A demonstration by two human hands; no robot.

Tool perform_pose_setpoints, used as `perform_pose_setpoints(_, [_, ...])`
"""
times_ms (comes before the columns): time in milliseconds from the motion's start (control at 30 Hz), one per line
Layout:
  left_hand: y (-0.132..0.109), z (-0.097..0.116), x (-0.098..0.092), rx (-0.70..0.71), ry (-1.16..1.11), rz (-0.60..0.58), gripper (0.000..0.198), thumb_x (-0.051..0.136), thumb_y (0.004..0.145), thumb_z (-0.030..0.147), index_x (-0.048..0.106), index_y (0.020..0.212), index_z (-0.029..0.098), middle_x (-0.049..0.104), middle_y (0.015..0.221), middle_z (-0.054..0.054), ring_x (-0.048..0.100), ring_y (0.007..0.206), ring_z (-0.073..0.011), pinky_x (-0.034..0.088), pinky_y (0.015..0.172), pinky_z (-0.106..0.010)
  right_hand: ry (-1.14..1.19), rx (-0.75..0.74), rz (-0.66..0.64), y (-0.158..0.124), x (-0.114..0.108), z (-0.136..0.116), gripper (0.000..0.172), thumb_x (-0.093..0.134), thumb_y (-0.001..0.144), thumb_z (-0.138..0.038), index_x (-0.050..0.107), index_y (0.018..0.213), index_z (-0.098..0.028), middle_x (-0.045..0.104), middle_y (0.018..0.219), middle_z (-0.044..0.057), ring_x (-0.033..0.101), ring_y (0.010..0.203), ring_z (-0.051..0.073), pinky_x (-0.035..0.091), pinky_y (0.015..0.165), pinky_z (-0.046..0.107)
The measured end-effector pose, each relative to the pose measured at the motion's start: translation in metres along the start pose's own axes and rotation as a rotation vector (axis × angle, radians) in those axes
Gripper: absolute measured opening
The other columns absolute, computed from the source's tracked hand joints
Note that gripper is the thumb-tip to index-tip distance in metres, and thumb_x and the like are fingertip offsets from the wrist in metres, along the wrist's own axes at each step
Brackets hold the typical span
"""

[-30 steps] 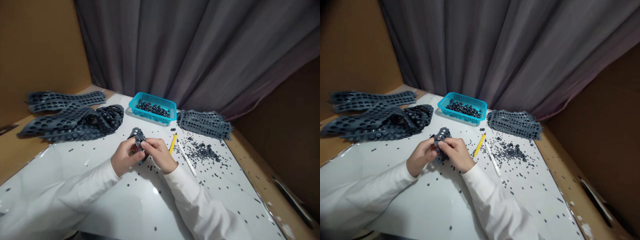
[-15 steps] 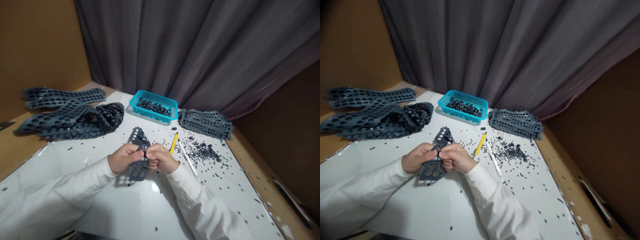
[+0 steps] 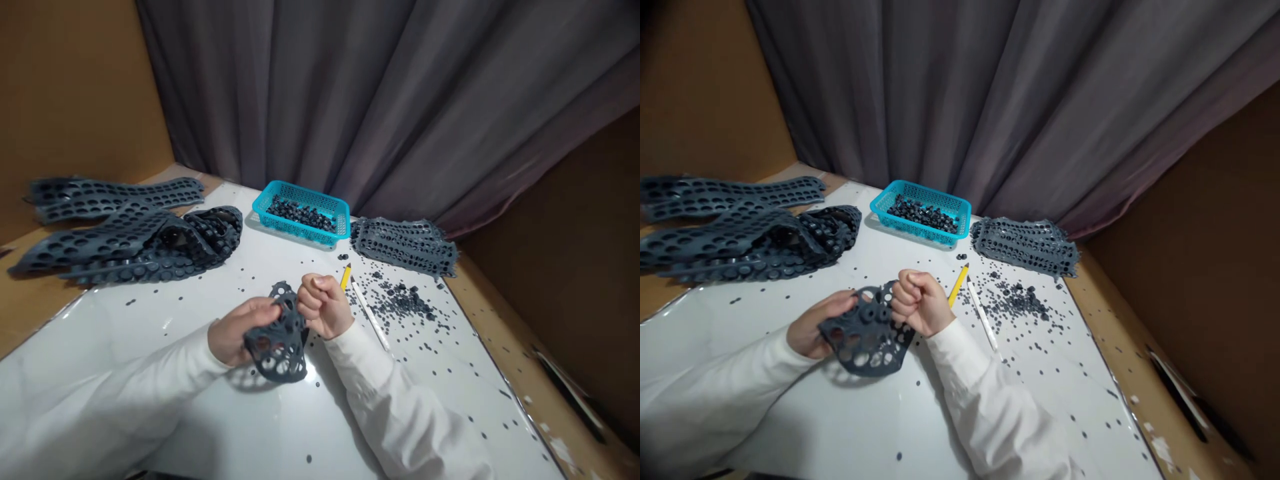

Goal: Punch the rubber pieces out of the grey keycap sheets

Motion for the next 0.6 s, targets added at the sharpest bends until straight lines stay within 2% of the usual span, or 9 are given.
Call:
perform_pose_setpoints(100, [0.001, 0.011, -0.016, 0.067, -0.042, 0.121, 0.032, 0.076, 0.051, 0.041, 0.064, 0.058, 0.013, 0.06, 0.05, -0.003, 0.05, 0.044, -0.0114, 0.038, 0.04, -0.02, -0.043, -0.047, 0.002, -0.002, 0.001, -0.015, 0.025, 0.044, 0.073, -0.033, 0.033, 0.055, -0.019, 0.021, 0.043, -0.01, 0.011, 0.034, 0.005, 0.022, 0.034, 0.016])
perform_pose_setpoints(233, [0.004, 0.017, -0.019, 0.078, -0.043, 0.102, 0.03, 0.076, 0.053, 0.04, 0.065, 0.056, 0.012, 0.057, 0.049, -0.002, 0.051, 0.044, -0.0115, 0.04, 0.044, -0.021, -0.15, -0.108, 0.08, -0.005, 0.0, -0.033, 0.005, 0.046, 0.074, -0.023, 0.047, 0.073, -0.018, 0.034, 0.051, -0.009, 0.011, 0.037, 0.003, 0.018, 0.038, 0.016])
perform_pose_setpoints(300, [0.005, 0.021, -0.016, 0.117, -0.041, 0.086, 0.027, 0.077, 0.052, 0.036, 0.065, 0.054, 0.012, 0.058, 0.052, -0.002, 0.052, 0.05, -0.0118, 0.043, 0.05, -0.022, -0.209, -0.095, 0.118, -0.006, 0.001, -0.034, 0.006, 0.048, 0.074, -0.021, 0.049, 0.079, -0.018, 0.037, 0.055, -0.008, 0.013, 0.038, 0.003, 0.015, 0.039, 0.016])
perform_pose_setpoints(433, [0.007, 0.025, -0.013, 0.178, 0.012, 0.076, 0.022, 0.076, 0.057, 0.033, 0.069, 0.062, 0.012, 0.063, 0.064, -0.004, 0.056, 0.062, -0.0146, 0.045, 0.062, -0.024, -0.361, -0.128, 0.168, -0.007, 0.003, -0.037, 0.014, 0.052, 0.078, -0.028, 0.054, 0.082, -0.016, 0.028, 0.052, -0.008, 0.019, 0.043, 0.005, 0.013, 0.042, 0.019])
perform_pose_setpoints(500, [0.009, 0.024, -0.014, 0.188, 0.043, 0.068, 0.022, 0.074, 0.058, 0.034, 0.069, 0.062, 0.013, 0.062, 0.065, -0.004, 0.056, 0.063, -0.0149, 0.044, 0.064, -0.025, -0.501, -0.173, 0.198, -0.009, 0.005, -0.043, 0.019, 0.051, 0.081, -0.033, 0.057, 0.082, -0.015, 0.026, 0.051, -0.008, 0.02, 0.045, 0.007, 0.015, 0.044, 0.02])
perform_pose_setpoints(600, [0.01, 0.023, -0.02, 0.214, 0.148, 0.065, 0.022, 0.072, 0.061, 0.035, 0.068, 0.061, 0.013, 0.059, 0.065, -0.003, 0.053, 0.062, -0.0146, 0.041, 0.061, -0.025, -0.83, -0.24, 0.222, -0.016, 0.012, -0.054, 0.022, 0.053, 0.081, -0.036, 0.059, 0.088, -0.016, 0.029, 0.054, -0.007, 0.025, 0.048, 0.007, 0.02, 0.047, 0.021])
Point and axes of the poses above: each hand's wrist, its own y-axis towards the middle knuckle, its own x-axis out of the palm, z = x × y, the point moved 8 cm from there along y, towards the middle knuckle
